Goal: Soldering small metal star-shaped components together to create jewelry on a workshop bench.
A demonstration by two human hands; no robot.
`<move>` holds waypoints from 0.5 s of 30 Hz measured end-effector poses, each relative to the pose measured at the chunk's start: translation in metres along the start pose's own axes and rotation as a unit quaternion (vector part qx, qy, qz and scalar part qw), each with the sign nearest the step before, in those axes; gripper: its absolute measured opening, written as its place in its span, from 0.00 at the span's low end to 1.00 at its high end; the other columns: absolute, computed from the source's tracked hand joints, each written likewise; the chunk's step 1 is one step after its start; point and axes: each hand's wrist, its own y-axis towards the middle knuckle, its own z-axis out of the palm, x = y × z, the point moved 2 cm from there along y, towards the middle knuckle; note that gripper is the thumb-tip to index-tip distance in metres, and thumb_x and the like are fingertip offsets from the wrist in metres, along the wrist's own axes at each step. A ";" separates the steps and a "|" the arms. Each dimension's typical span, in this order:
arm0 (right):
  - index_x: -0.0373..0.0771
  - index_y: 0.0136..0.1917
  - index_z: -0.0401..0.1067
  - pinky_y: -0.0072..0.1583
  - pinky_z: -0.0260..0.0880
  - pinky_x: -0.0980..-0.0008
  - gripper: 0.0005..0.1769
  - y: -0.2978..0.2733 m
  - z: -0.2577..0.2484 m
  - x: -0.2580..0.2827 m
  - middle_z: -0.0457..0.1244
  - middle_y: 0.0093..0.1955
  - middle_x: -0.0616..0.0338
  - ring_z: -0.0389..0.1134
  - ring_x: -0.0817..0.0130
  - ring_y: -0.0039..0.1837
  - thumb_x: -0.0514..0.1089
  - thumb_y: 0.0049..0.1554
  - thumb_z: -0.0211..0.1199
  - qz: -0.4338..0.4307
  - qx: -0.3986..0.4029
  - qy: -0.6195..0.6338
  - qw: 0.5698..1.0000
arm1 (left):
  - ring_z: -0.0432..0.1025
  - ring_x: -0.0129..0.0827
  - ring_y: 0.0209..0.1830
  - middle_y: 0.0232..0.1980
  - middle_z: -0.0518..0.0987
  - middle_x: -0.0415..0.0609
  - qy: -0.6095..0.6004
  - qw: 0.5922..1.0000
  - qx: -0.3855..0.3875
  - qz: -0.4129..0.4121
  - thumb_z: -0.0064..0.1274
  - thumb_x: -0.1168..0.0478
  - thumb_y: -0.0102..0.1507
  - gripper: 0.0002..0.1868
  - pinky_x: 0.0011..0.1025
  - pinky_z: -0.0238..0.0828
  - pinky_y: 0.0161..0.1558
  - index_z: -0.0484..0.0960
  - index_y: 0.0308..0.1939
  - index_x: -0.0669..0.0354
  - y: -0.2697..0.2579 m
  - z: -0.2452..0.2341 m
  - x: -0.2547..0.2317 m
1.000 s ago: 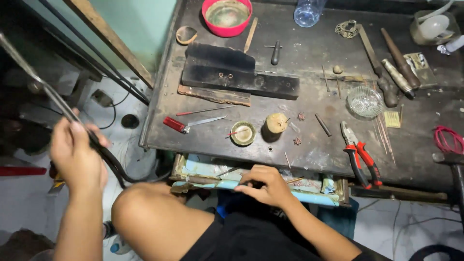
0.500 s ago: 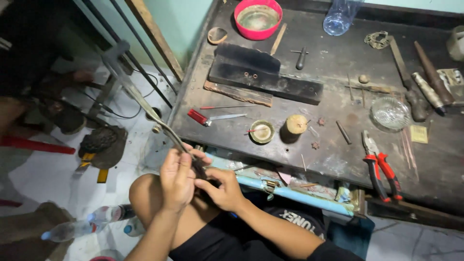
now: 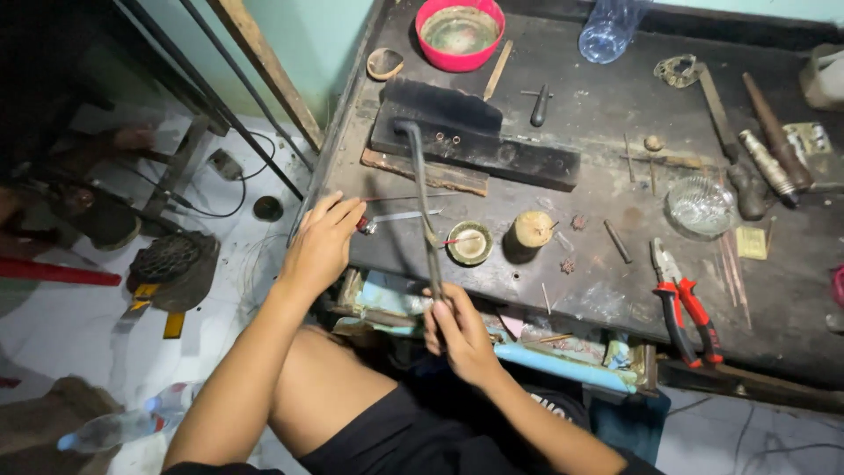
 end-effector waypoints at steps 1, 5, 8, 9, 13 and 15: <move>0.35 0.67 0.61 0.30 0.61 0.73 0.17 -0.009 -0.007 0.005 0.53 0.27 0.53 0.54 0.70 0.27 0.45 0.70 0.44 0.044 -0.001 0.011 0.999 | 0.68 0.49 0.66 0.61 0.79 0.48 -0.025 1.000 0.017 0.001 0.48 0.72 0.66 0.20 0.47 0.69 0.60 0.80 0.62 0.60 0.001 0.006 0.006; 0.31 0.64 0.66 0.46 0.77 0.68 0.17 -0.028 -0.020 0.038 0.69 0.39 0.50 0.71 0.66 0.33 0.45 0.67 0.51 0.037 -0.039 -0.105 0.993 | 0.64 0.47 0.55 0.53 0.75 0.46 -0.030 0.998 0.027 -0.037 0.51 0.68 0.67 0.07 0.45 0.59 0.52 0.77 0.49 0.58 0.009 -0.009 -0.005; 0.43 0.79 0.42 0.42 0.81 0.62 0.34 -0.036 -0.032 0.040 0.69 0.48 0.36 0.71 0.55 0.31 0.36 0.66 0.52 0.008 -0.013 -0.065 0.998 | 0.66 0.33 0.31 0.38 0.75 0.48 -0.323 0.927 0.011 -0.188 0.31 0.61 0.74 0.14 0.35 0.63 0.36 0.71 0.56 0.62 0.030 -0.022 -0.047; 0.43 0.79 0.42 0.42 0.81 0.62 0.34 -0.035 -0.033 0.037 0.69 0.48 0.36 0.71 0.55 0.31 0.36 0.66 0.52 0.010 -0.016 -0.063 0.998 | 0.66 0.33 0.31 0.38 0.75 0.48 -0.323 0.927 0.015 -0.188 0.31 0.61 0.74 0.14 0.35 0.63 0.36 0.71 0.56 0.62 0.033 -0.007 -0.053; 0.53 0.84 0.30 0.48 0.80 0.62 0.43 -0.034 -0.033 0.032 0.67 0.45 0.44 0.75 0.56 0.35 0.36 0.67 0.51 -0.006 0.027 -0.106 0.994 | 0.52 0.20 0.23 0.29 0.64 0.40 -0.762 0.544 0.017 -0.350 0.38 0.50 0.68 0.14 0.19 0.42 0.21 0.69 0.44 0.57 0.063 0.021 -0.090; 0.54 0.84 0.31 0.46 0.80 0.65 0.43 -0.035 -0.028 0.032 0.65 0.44 0.46 0.75 0.57 0.34 0.36 0.67 0.51 -0.015 0.035 -0.115 0.993 | 0.47 0.18 0.17 0.23 0.58 0.33 -0.790 0.445 0.055 -0.419 0.41 0.38 0.68 0.22 0.19 0.32 0.17 0.68 0.33 0.51 0.082 0.024 -0.109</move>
